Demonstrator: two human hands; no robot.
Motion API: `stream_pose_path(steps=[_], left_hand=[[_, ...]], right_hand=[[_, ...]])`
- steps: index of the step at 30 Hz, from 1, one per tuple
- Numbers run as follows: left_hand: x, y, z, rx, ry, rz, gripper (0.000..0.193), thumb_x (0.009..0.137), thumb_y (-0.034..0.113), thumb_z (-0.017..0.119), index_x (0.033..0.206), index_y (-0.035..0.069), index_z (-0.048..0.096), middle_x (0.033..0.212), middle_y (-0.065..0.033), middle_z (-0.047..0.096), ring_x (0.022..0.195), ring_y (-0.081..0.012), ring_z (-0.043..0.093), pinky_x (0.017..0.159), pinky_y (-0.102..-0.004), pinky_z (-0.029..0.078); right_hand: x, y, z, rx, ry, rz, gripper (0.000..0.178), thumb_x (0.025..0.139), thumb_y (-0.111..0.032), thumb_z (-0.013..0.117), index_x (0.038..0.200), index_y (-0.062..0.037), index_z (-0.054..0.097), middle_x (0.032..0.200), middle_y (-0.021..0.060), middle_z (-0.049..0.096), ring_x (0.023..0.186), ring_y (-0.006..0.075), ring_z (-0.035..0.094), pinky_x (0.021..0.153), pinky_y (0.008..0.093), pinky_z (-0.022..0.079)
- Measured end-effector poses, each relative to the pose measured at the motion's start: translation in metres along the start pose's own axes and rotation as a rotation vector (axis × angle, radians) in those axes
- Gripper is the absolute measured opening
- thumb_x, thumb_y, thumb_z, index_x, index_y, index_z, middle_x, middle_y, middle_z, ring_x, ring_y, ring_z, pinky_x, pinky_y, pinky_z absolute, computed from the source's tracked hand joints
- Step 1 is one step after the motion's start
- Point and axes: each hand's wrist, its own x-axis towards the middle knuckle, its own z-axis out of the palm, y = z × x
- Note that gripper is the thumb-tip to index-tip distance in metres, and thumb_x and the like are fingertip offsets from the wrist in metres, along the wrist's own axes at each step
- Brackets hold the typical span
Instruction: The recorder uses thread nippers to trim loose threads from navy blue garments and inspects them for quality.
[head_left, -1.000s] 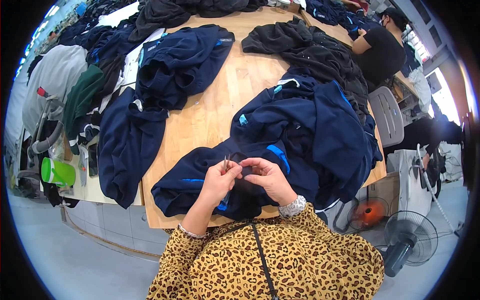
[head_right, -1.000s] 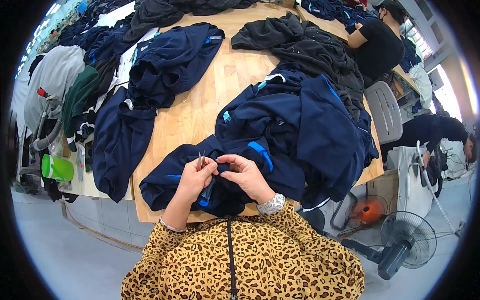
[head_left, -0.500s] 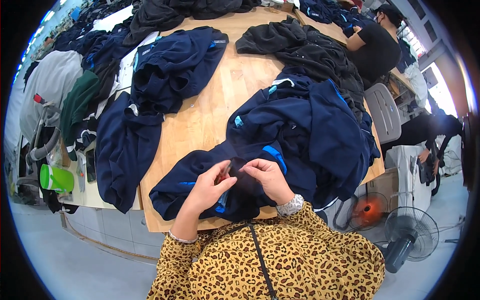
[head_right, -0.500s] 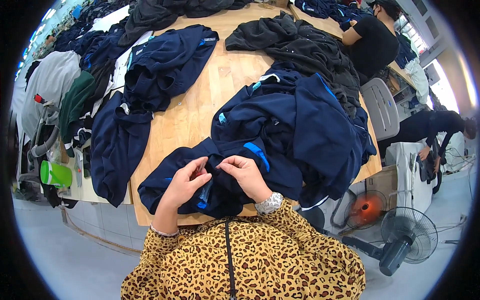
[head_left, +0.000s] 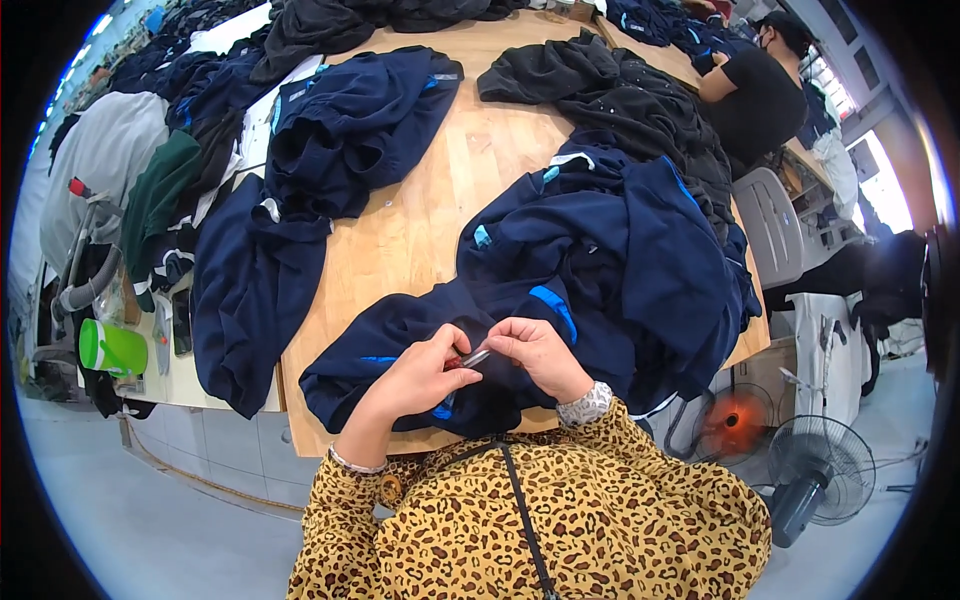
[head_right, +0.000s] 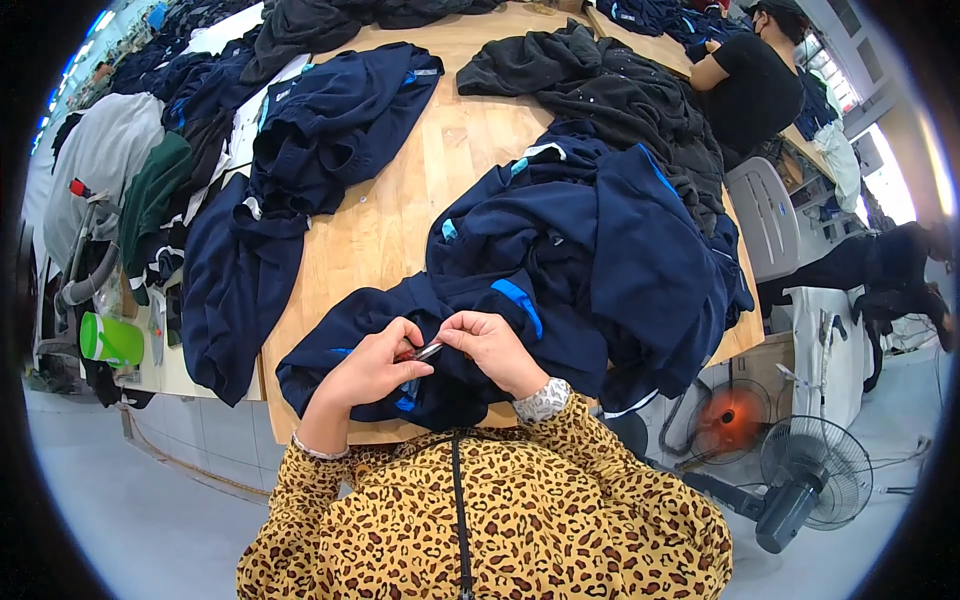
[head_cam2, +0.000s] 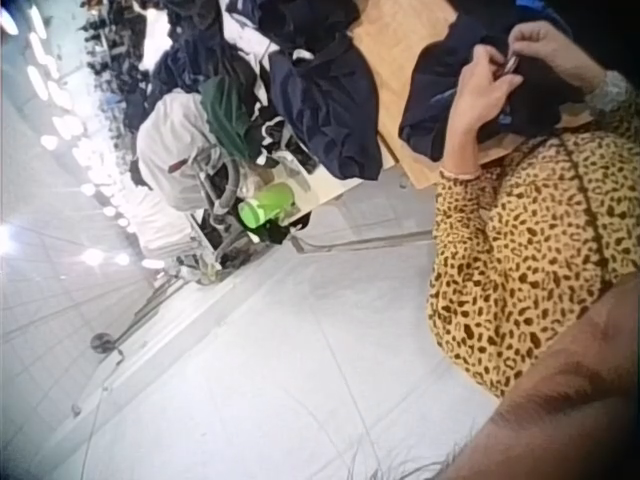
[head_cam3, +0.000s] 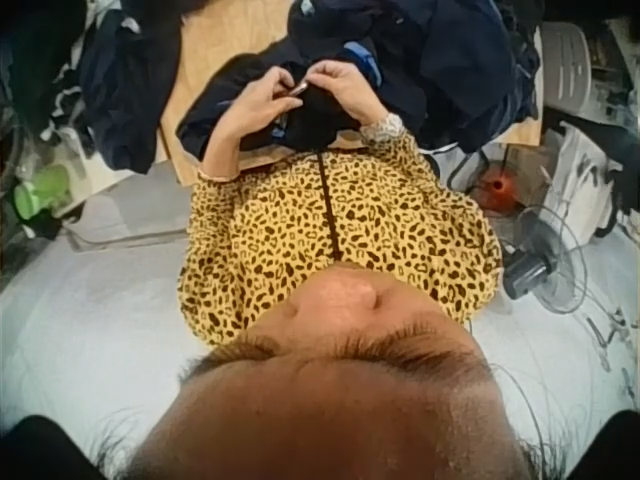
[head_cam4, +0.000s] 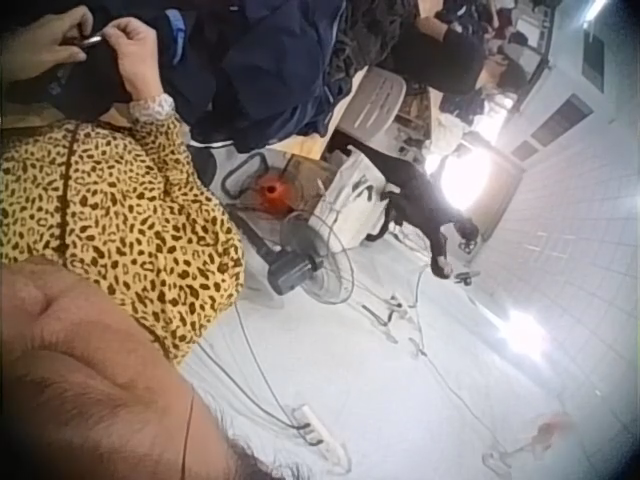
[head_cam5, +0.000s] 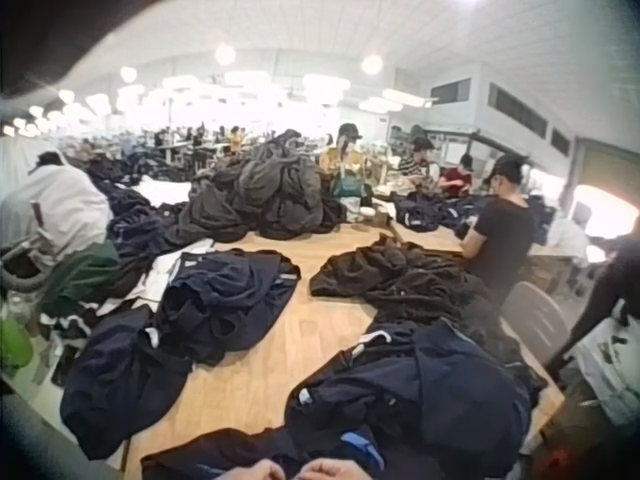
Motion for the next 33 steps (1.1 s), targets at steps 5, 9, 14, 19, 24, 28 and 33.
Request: stream_pose_path(steps=[5,9,14,19,24,28,33], left_hand=[[0.0,-0.001,0.001,-0.004,-0.013,0.008,0.032,0.082,0.016,0.069,0.098,0.001,0.046,0.072,-0.0121,0.061,0.062,-0.0179,0.057,0.057,-0.0304,0.044],[0.001,0.0,0.002,-0.042,-0.03,-0.005,0.031,0.081,0.015,0.069,0.097,0.001,0.047,0.072,-0.0108,0.061,0.063,-0.0159,0.057,0.057,-0.0293,0.044],[0.001,-0.008,0.002,-0.108,-0.026,0.01,0.031,0.081,0.014,0.07,0.098,0.001,0.047,0.072,-0.0101,0.061,0.063,-0.0153,0.056,0.057,-0.0286,0.044],[0.006,-0.009,0.006,-0.091,-0.034,0.019,0.033,0.08,0.014,0.071,0.098,0.0,0.047,0.071,-0.011,0.061,0.063,-0.0159,0.056,0.058,-0.0286,0.044],[0.005,0.0,0.004,-0.028,-0.089,0.001,0.033,0.08,0.014,0.071,0.098,0.0,0.047,0.074,-0.0133,0.061,0.064,-0.0168,0.057,0.059,-0.0291,0.045],[0.005,-0.003,0.003,-0.052,-0.105,-0.027,0.032,0.08,0.012,0.07,0.098,0.0,0.047,0.074,-0.0121,0.062,0.066,-0.0152,0.057,0.059,-0.0284,0.045],[0.0,-0.018,0.006,-0.355,0.153,0.026,0.033,0.081,0.008,0.069,0.106,0.001,0.049,0.078,-0.0016,0.056,0.068,-0.0062,0.049,0.06,-0.0216,0.042]], right_hand=[[-0.001,-0.004,0.002,-0.062,-0.036,0.009,0.012,0.091,-0.012,0.058,0.09,-0.0002,0.063,0.08,-0.0029,0.059,0.071,0.0029,0.05,0.063,0.0171,0.04],[-0.001,-0.005,0.001,-0.062,-0.048,0.012,0.012,0.091,-0.011,0.058,0.09,0.0009,0.062,0.081,-0.0012,0.06,0.073,0.0045,0.052,0.067,0.0185,0.043],[0.0,-0.002,-0.001,0.005,-0.049,0.009,0.012,0.091,-0.011,0.058,0.09,0.0004,0.062,0.08,-0.0021,0.06,0.072,0.0036,0.051,0.065,0.0176,0.041],[-0.001,-0.001,-0.003,-0.096,-0.055,0.031,0.013,0.091,-0.013,0.058,0.088,-0.0022,0.063,0.076,-0.0055,0.058,0.065,0.0002,0.045,0.055,0.0159,0.034],[-0.001,-0.004,-0.005,-0.149,-0.074,0.078,0.014,0.091,-0.015,0.059,0.087,-0.0037,0.064,0.074,-0.0067,0.058,0.063,-0.0006,0.042,0.053,0.0163,0.032],[0.0,0.0,-0.007,0.045,-0.048,0.06,0.013,0.092,-0.015,0.056,0.095,-0.0054,0.064,0.086,-0.0016,0.066,0.068,0.0011,0.049,0.057,0.0164,0.036],[-0.004,-0.01,-0.001,0.395,0.015,0.073,0.025,0.094,-0.009,0.051,0.117,-0.0034,0.055,0.112,0.0071,0.063,0.084,0.005,0.056,0.066,0.0168,0.042]])
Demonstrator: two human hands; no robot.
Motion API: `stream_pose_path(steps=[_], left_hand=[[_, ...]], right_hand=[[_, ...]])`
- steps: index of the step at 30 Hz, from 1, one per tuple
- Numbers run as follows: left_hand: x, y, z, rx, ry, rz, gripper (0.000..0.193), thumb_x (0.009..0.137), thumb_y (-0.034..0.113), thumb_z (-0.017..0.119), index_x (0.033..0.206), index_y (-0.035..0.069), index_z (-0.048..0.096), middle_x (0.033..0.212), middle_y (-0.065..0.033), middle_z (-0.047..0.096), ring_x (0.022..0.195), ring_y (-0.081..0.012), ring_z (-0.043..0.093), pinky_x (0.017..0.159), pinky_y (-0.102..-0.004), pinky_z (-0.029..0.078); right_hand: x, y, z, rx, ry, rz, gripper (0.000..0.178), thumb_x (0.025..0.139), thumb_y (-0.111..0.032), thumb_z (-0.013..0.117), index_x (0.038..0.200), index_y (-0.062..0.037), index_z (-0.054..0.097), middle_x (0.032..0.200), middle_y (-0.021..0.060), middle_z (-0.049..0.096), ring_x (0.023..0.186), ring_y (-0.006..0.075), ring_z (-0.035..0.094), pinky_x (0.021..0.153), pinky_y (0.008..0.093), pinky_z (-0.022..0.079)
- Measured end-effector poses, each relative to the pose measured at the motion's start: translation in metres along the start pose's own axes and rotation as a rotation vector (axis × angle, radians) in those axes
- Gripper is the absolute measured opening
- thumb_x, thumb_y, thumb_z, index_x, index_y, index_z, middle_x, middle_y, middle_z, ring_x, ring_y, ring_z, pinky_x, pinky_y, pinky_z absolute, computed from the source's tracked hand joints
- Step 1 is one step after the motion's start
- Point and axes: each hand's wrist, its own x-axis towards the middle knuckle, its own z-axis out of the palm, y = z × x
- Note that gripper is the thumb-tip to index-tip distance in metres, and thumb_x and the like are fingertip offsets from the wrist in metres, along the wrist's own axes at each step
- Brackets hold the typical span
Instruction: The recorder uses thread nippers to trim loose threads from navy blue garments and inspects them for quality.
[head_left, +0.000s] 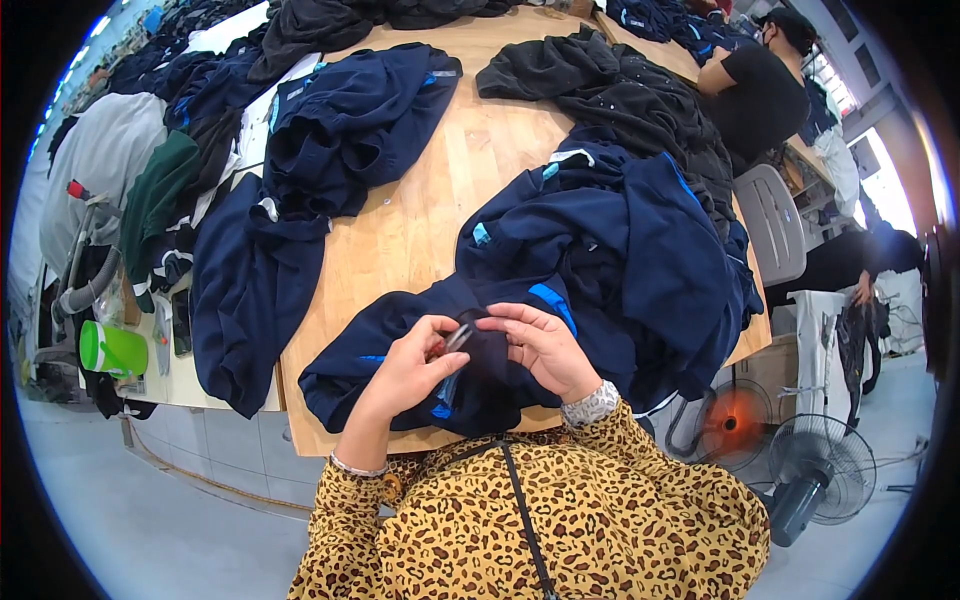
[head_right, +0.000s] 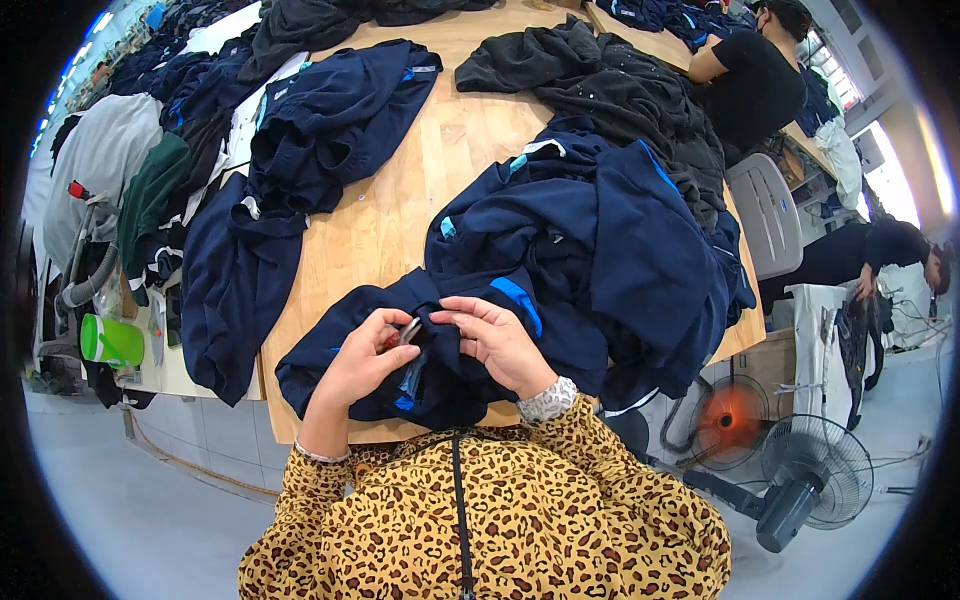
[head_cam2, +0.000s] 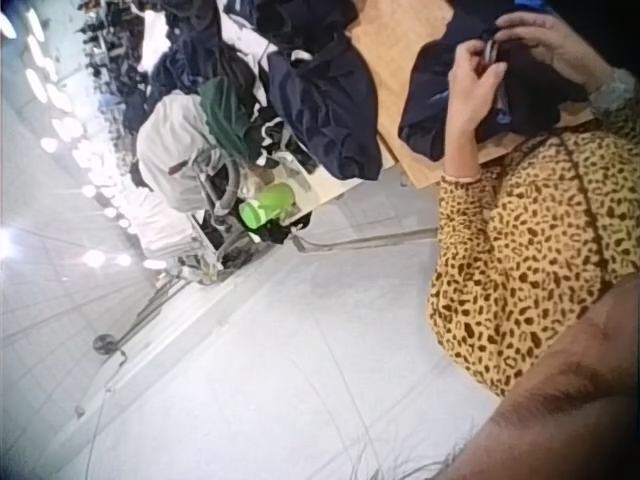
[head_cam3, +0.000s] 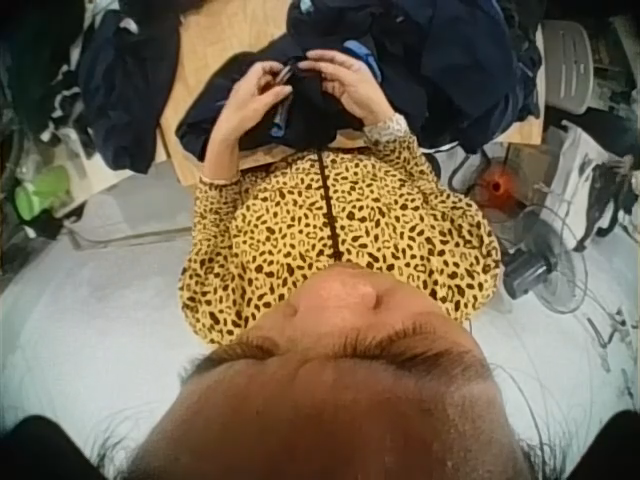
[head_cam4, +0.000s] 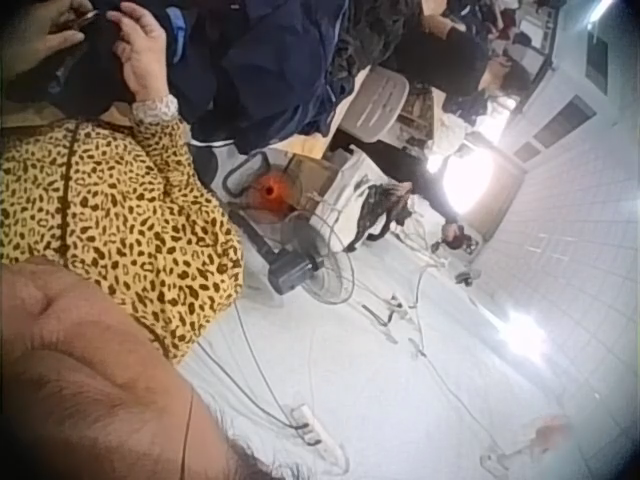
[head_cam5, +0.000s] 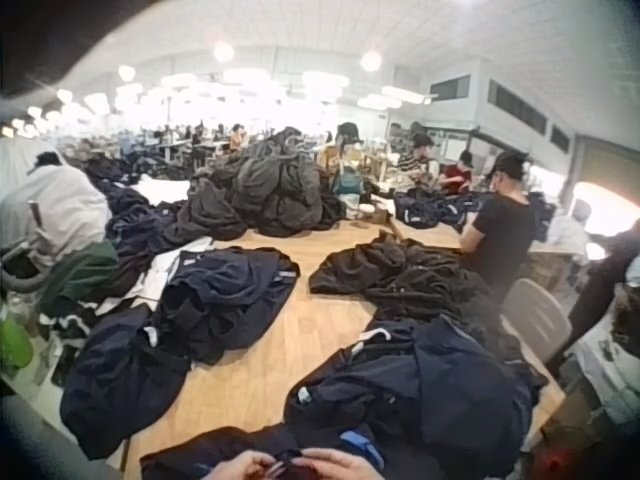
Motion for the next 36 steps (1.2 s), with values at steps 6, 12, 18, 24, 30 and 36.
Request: stream_pose_path(steps=[6,12,18,24,30,36], left_hand=[[-0.001,0.003,0.026,0.4,0.32,0.429,0.024,0.074,0.013,0.074,0.094,0.005,0.063,0.081,-0.0074,0.054,0.064,-0.0211,0.057,0.057,-0.0279,0.047],[0.013,-0.01,0.039,0.45,0.414,0.545,0.016,0.079,0.008,0.07,0.091,0.001,0.062,0.076,-0.0057,0.055,0.058,-0.0131,0.05,0.054,-0.022,0.041],[0.009,-0.004,0.029,0.051,0.407,0.21,0.024,0.085,0.013,0.066,0.103,-0.001,0.059,0.077,-0.0025,0.058,0.064,-0.0074,0.048,0.059,-0.0226,0.043],[-0.011,-0.002,0.036,0.505,0.439,0.393,0.042,0.08,0.012,0.069,0.116,0.0,0.051,0.089,-0.016,0.062,0.072,-0.0281,0.063,0.063,-0.033,0.051],[-0.007,-0.006,0.047,0.637,0.458,0.383,0.038,0.08,0.01,0.068,0.11,0.003,0.046,0.085,-0.0178,0.062,0.072,-0.0346,0.064,0.059,-0.0379,0.051],[-0.002,-0.005,0.049,0.67,0.486,0.425,0.035,0.079,0.011,0.067,0.107,0.004,0.048,0.078,-0.0164,0.063,0.067,-0.0327,0.064,0.057,-0.0384,0.051]], right_hand=[[-0.001,0.003,-0.006,0.024,-0.132,-0.055,0.048,0.089,0.001,0.048,0.136,-0.0006,0.038,0.127,0.0114,0.054,0.09,0.0064,0.057,0.076,0.0186,0.045],[-0.004,0.005,0.009,-0.089,-0.073,-0.084,0.054,0.086,0.005,0.051,0.138,-0.0002,0.037,0.127,0.012,0.053,0.092,0.0048,0.054,0.077,0.0167,0.044],[-0.004,0.008,0.003,-0.104,-0.001,-0.11,0.055,0.085,0.006,0.053,0.137,0.0,0.038,0.127,0.0128,0.053,0.099,0.0062,0.053,0.081,0.0177,0.044],[0.001,0.014,0.004,-0.102,0.059,-0.222,0.055,0.085,0.006,0.054,0.137,0.0001,0.037,0.128,0.0146,0.052,0.11,0.0106,0.052,0.088,0.0202,0.043],[0.002,0.02,0.012,-0.176,0.098,-0.342,0.055,0.085,0.007,0.054,0.137,0.0,0.037,0.128,0.0145,0.052,0.11,0.012,0.052,0.09,0.0223,0.042],[-0.001,0.023,0.016,-0.235,0.091,-0.38,0.055,0.085,0.007,0.055,0.137,0.0,0.037,0.128,0.0144,0.052,0.112,0.0129,0.051,0.093,0.0241,0.04]])
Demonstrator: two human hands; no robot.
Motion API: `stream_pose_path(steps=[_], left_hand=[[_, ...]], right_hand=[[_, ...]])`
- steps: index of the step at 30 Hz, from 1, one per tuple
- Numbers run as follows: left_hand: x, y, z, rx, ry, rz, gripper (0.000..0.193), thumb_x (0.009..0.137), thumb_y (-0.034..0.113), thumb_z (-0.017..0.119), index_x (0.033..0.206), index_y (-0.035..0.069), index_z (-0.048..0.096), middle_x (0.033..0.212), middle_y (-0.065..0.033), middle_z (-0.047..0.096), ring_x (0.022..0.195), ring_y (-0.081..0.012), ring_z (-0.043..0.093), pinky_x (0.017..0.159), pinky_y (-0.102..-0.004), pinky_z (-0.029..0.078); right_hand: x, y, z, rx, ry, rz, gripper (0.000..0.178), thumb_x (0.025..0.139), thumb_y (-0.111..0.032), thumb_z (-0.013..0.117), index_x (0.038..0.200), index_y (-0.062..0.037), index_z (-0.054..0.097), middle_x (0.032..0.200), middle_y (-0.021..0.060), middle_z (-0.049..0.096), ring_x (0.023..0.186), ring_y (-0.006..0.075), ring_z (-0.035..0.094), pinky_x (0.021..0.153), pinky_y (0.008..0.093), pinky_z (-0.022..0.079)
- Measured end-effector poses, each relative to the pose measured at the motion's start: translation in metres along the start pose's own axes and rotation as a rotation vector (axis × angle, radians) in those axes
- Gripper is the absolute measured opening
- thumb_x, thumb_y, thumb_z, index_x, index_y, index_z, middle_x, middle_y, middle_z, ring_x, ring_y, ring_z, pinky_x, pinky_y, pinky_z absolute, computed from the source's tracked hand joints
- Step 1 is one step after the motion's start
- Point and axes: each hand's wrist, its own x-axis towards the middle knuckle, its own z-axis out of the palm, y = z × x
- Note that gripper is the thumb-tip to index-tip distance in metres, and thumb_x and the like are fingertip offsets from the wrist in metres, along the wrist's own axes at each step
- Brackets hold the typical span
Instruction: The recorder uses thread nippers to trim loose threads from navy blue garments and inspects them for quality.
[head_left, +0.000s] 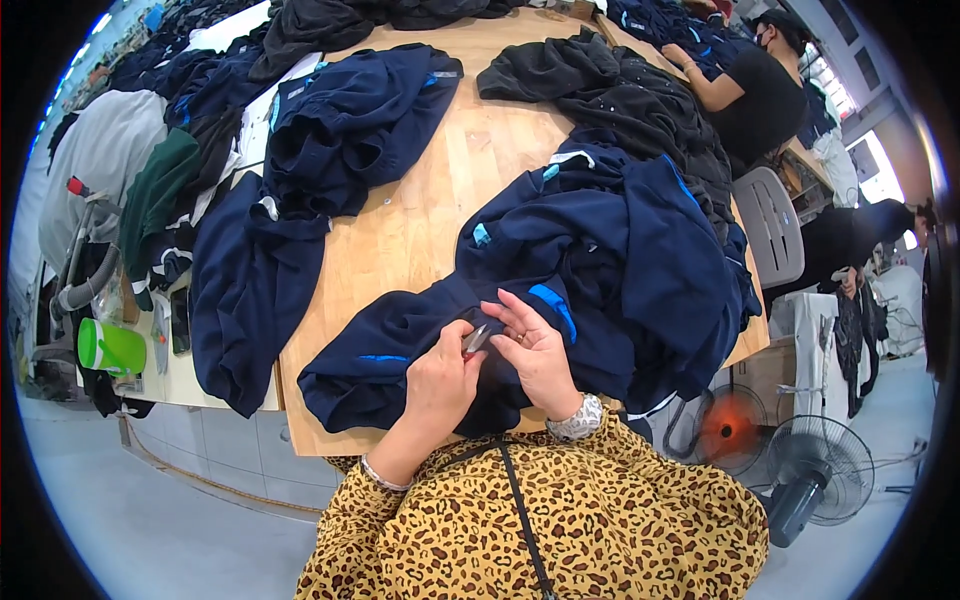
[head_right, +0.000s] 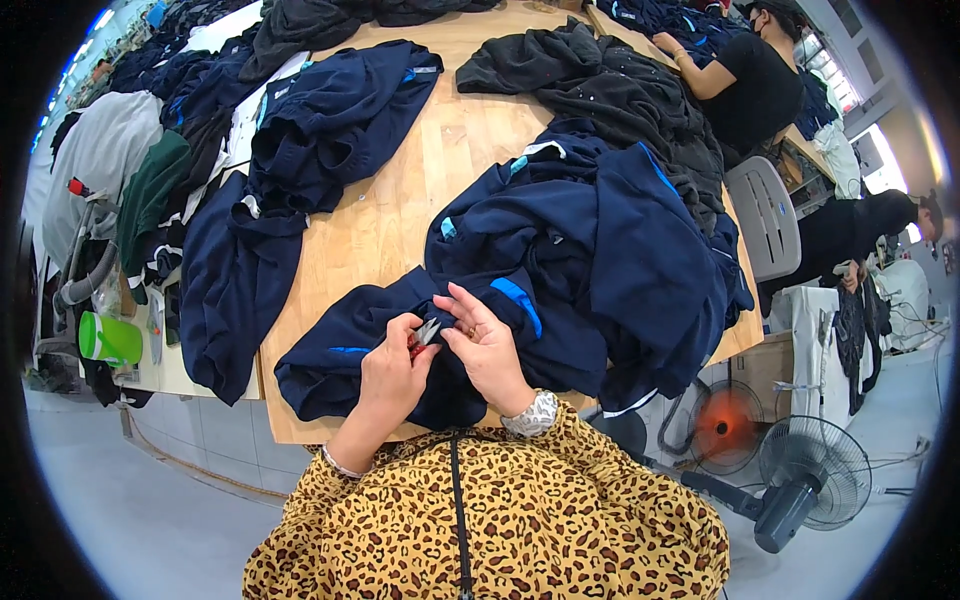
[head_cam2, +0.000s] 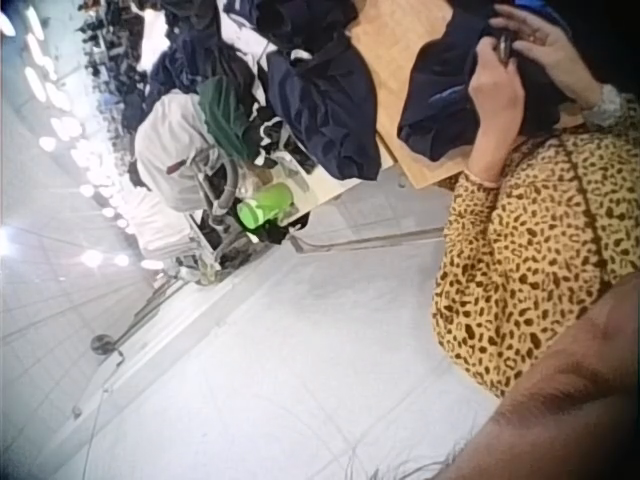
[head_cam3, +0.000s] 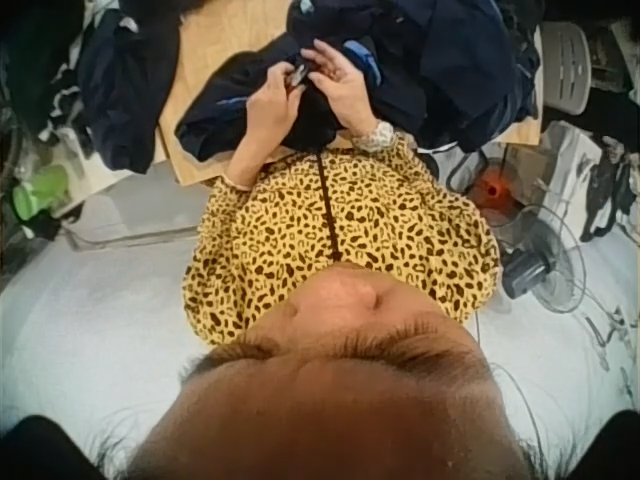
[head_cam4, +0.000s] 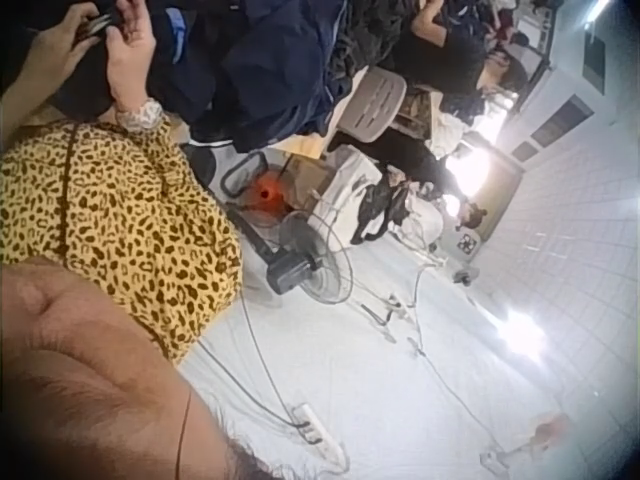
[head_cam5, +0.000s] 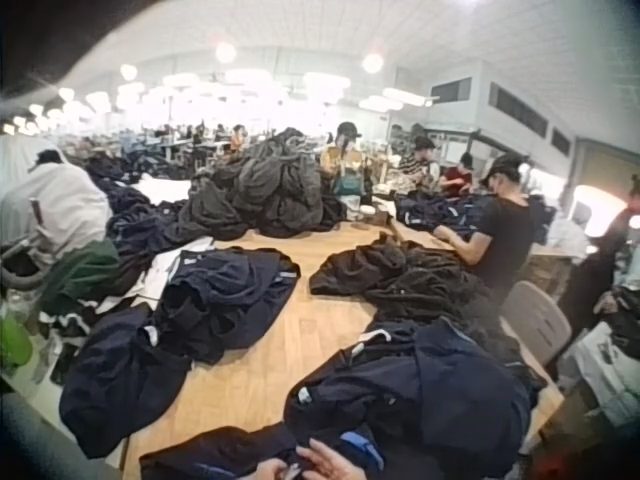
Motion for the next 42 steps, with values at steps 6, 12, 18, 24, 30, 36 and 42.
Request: stream_pose_path(steps=[6,12,18,24,30,36,42], left_hand=[[0.001,0.0,0.0,-0.014,-0.009,-0.015,0.033,0.08,0.011,0.066,0.107,0.004,0.048,0.076,-0.0169,0.063,0.067,-0.0335,0.064,0.057,-0.0392,0.05],[0.006,-0.006,-0.009,-0.403,0.011,-0.281,0.036,0.081,0.012,0.069,0.108,0.002,0.048,0.07,-0.0088,0.06,0.058,-0.0185,0.058,0.055,-0.0291,0.046],[0.007,-0.003,-0.001,-0.519,-0.003,-0.274,0.027,0.079,0.012,0.071,0.098,0.001,0.055,0.07,-0.0047,0.057,0.06,-0.0115,0.051,0.056,-0.0241,0.042],[0.031,-0.047,0.009,-0.606,0.167,-0.458,0.014,0.087,0.012,0.063,0.084,-0.001,0.06,0.072,0.0017,0.058,0.061,-0.0045,0.047,0.055,-0.02,0.039],[0.024,-0.036,-0.004,-1.045,-0.422,-0.637,0.038,0.083,0.006,0.066,0.118,0.002,0.051,0.09,-0.0021,0.056,0.05,-0.0031,0.042,0.042,-0.0174,0.032],[0.039,-0.038,-0.006,-1.034,-0.099,-0.622,0.016,0.083,0.003,0.066,0.096,0.005,0.058,0.068,0.0036,0.053,0.048,-0.0021,0.041,0.042,-0.0168,0.031],[0.046,-0.033,0.01,-0.962,-0.211,-0.519,0.018,0.083,0.004,0.065,0.1,0.003,0.061,0.081,0.002,0.058,0.064,-0.0042,0.05,0.054,-0.0182,0.039]], right_hand=[[-0.001,-0.001,0.0,-0.01,-0.005,0.0,0.055,0.085,0.006,0.054,0.137,-0.0005,0.037,0.128,0.0138,0.052,0.11,0.0122,0.052,0.092,0.0236,0.041],[0.0,-0.001,-0.006,0.036,0.0,-0.018,0.058,0.085,0.009,0.051,0.139,-0.0038,0.036,0.131,0.0116,0.05,0.113,0.0118,0.05,0.095,0.0243,0.038],[-0.001,-0.004,-0.004,0.127,-0.001,-0.023,0.066,0.081,0.012,0.052,0.141,-0.0067,0.033,0.134,0.0095,0.045,0.104,0.01,0.05,0.09,0.0224,0.041],[-0.006,-0.007,-0.009,0.122,-0.083,0.062,0.072,0.078,0.014,0.053,0.143,-0.0086,0.03,0.134,0.0083,0.041,0.087,0.0075,0.048,0.083,0.0213,0.044],[-0.005,-0.012,-0.024,0.289,-0.105,0.171,0.067,0.078,0.014,0.054,0.138,-0.0082,0.036,0.13,0.0097,0.043,0.09,0.0093,0.053,0.083,0.0209,0.046],[-0.01,0.001,-0.028,0.234,-0.187,0.357,0.048,0.078,0.013,0.056,0.121,-0.0071,0.05,0.103,0.0027,0.053,0.08,0.0053,0.052,0.073,0.0173,0.045],[-0.012,-0.002,-0.015,0.242,-0.269,0.483,0.041,0.078,0.012,0.058,0.117,-0.0019,0.056,0.083,-0.0031,0.053,0.071,0.0036,0.05,0.063,0.017,0.04]])
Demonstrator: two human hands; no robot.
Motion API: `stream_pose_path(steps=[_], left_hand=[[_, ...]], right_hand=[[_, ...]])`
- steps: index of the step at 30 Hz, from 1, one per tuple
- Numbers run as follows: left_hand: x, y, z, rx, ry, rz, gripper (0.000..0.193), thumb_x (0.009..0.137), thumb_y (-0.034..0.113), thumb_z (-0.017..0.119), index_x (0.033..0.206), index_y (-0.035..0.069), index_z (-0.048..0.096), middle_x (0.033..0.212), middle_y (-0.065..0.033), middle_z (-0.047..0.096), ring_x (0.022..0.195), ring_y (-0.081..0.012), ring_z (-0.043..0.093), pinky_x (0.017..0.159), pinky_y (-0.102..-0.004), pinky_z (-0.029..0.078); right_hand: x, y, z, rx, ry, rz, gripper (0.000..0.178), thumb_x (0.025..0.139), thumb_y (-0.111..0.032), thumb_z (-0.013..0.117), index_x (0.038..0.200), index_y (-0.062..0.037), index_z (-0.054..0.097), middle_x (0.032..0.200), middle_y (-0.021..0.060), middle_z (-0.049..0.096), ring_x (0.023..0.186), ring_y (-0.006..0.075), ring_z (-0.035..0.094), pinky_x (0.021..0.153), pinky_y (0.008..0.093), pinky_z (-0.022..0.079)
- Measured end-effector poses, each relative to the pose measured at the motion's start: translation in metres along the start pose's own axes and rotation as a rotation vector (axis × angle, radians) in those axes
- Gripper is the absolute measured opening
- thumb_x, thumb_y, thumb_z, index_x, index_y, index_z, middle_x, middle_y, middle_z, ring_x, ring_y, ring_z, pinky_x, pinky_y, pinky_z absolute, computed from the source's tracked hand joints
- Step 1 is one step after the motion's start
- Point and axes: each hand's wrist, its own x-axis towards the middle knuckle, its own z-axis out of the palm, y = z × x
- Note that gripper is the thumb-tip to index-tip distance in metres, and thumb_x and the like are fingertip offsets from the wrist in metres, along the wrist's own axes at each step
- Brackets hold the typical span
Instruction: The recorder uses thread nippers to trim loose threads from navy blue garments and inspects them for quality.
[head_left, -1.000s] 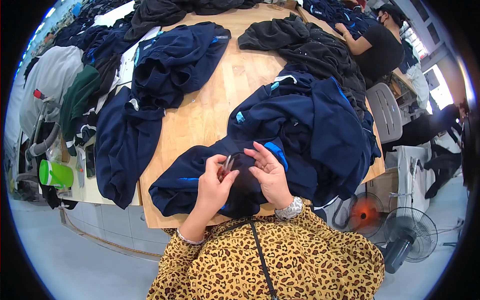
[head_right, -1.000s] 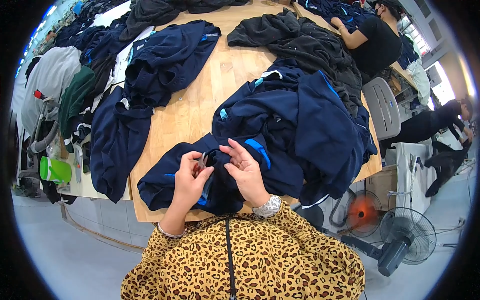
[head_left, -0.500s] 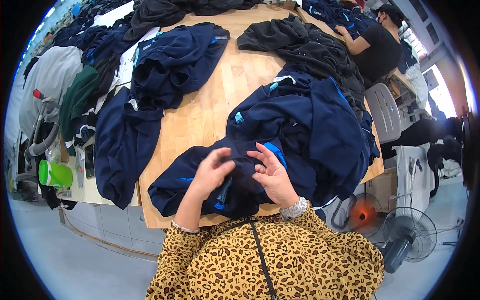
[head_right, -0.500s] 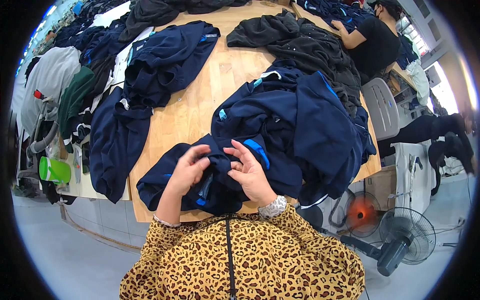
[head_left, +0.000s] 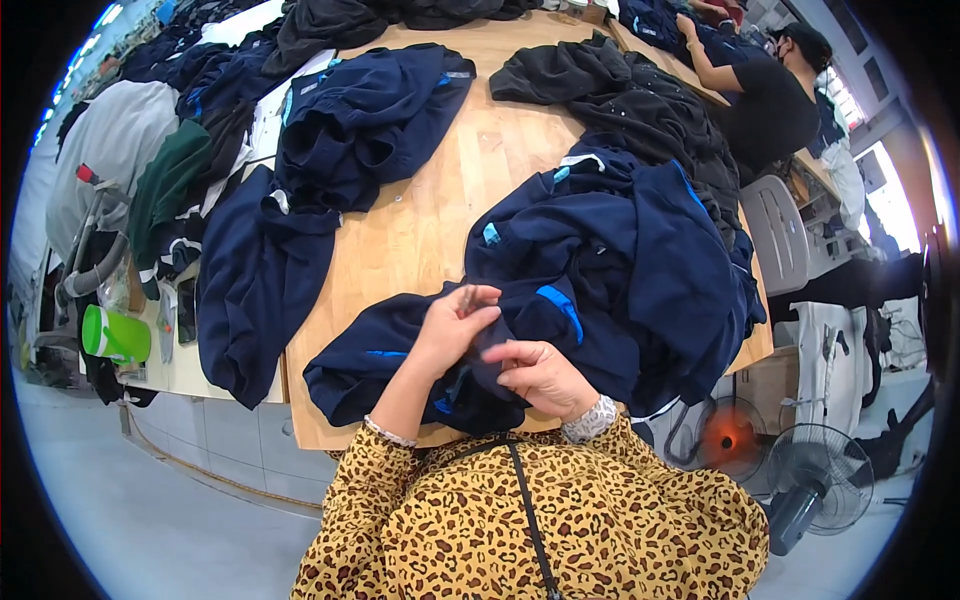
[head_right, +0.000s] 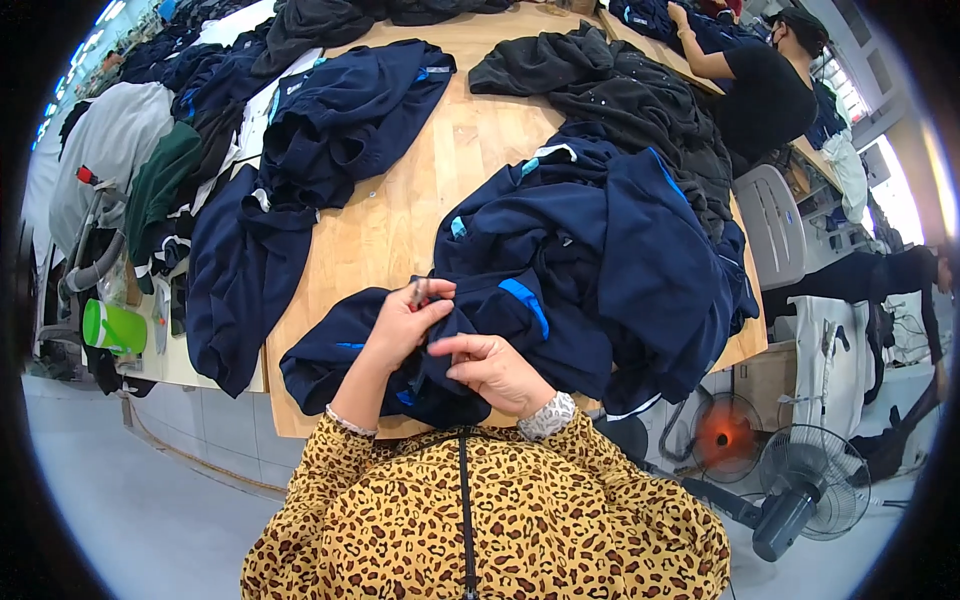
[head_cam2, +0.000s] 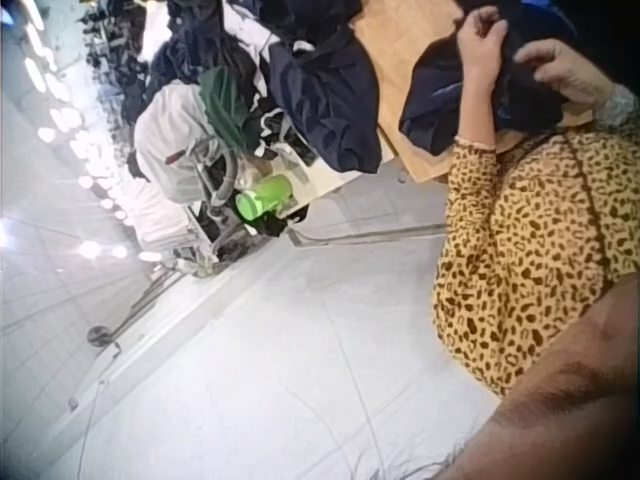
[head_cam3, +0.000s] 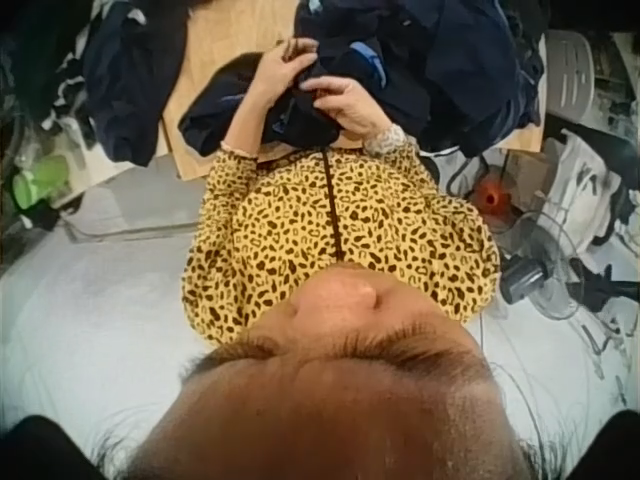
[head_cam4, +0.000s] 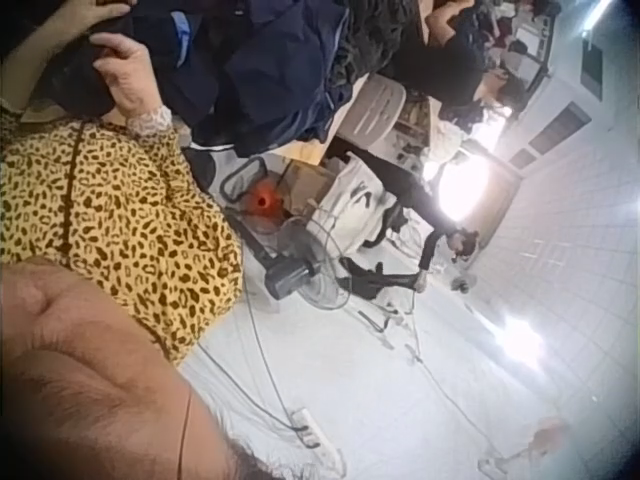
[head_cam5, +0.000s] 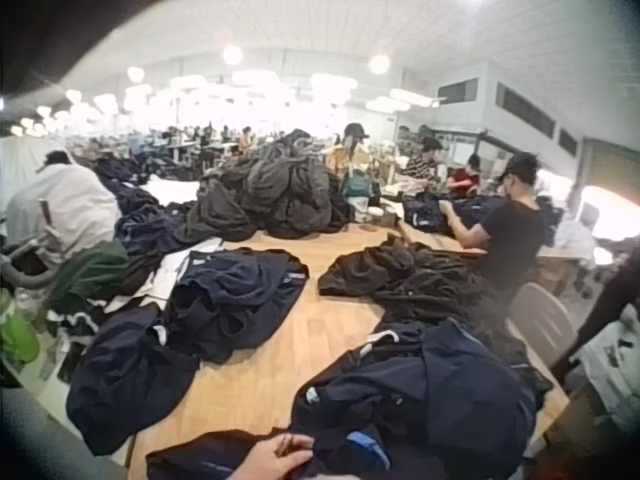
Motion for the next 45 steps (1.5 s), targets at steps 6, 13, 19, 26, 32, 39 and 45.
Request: stream_pose_path(steps=[6,13,19,26,32,39,45], left_hand=[[-0.017,-0.001,-0.008,0.121,0.346,0.211,0.017,0.087,0.007,0.061,0.104,0.003,0.061,0.082,0.0007,0.058,0.055,-0.003,0.046,0.046,-0.0179,0.037],[-0.032,-0.003,0.025,0.485,0.18,0.563,0.008,0.084,0.007,0.065,0.087,0.001,0.06,0.078,-0.0038,0.054,0.066,-0.0093,0.051,0.057,-0.0233,0.042],[-0.02,-0.008,0.003,0.016,0.29,0.193,0.006,0.089,0.008,0.061,0.087,0.004,0.057,0.069,0.0053,0.05,0.052,-0.0013,0.04,0.047,-0.0165,0.033],[-0.027,-0.007,0.009,0.078,0.175,0.112,0.01,0.086,0.01,0.066,0.085,0.002,0.06,0.071,0.0044,0.052,0.059,-0.0028,0.042,0.054,-0.0171,0.036],[-0.019,-0.002,0.005,0.361,0.188,0.354,0.025,0.08,0.004,0.066,0.103,-0.002,0.059,0.1,-0.0065,0.057,0.082,-0.0072,0.053,0.07,-0.0203,0.044],[-0.014,0.007,-0.014,-0.007,-0.083,-0.115,0.012,0.084,0.007,0.065,0.095,0.005,0.062,0.073,0.0046,0.057,0.052,-0.0005,0.043,0.046,-0.015,0.033],[-0.023,-0.002,-0.036,-0.273,0.161,-0.197,0.011,0.086,0.015,0.067,0.088,0.007,0.061,0.062,0.0055,0.051,0.041,-0.0023,0.041,0.036,-0.0168,0.03]], right_hand=[[0.009,-0.005,0.007,0.198,0.245,-0.376,0.059,0.08,0.012,0.055,0.135,-0.003,0.043,0.089,-0.0017,0.056,0.073,0.004,0.05,0.068,0.0167,0.044],[0.017,0.006,0.019,0.131,0.336,-0.502,0.06,0.082,0.011,0.056,0.138,0.0002,0.038,0.086,-0.0033,0.051,0.069,0.0016,0.043,0.065,0.0141,0.04],[0.013,0.011,-0.003,0.087,0.348,-0.564,0.063,0.082,0.01,0.057,0.139,-0.0022,0.034,0.093,0.0004,0.052,0.077,0.0056,0.052,0.076,0.0203,0.047],[0.014,0.012,-0.001,0.112,0.382,-0.514,0.061,0.083,0.009,0.057,0.138,-0.0021,0.036,0.099,0.0031,0.055,0.083,0.0077,0.055,0.077,0.0211,0.047],[0.009,-0.003,0.005,0.041,0.287,-0.431,0.061,0.081,0.009,0.058,0.137,-0.0017,0.039,0.107,0.0035,0.057,0.092,0.0089,0.056,0.084,0.0215,0.045],[-0.003,-0.028,-0.017,-0.012,0.106,-0.258,0.063,0.082,0.007,0.059,0.14,-0.0023,0.035,0.102,0.0041,0.062,0.093,0.0094,0.058,0.085,0.0208,0.046],[-0.007,-0.045,-0.034,-0.238,0.051,-0.105,0.06,0.085,0.003,0.06,0.139,-0.0019,0.035,0.092,0.0031,0.062,0.083,0.0066,0.058,0.078,0.0179,0.045]])
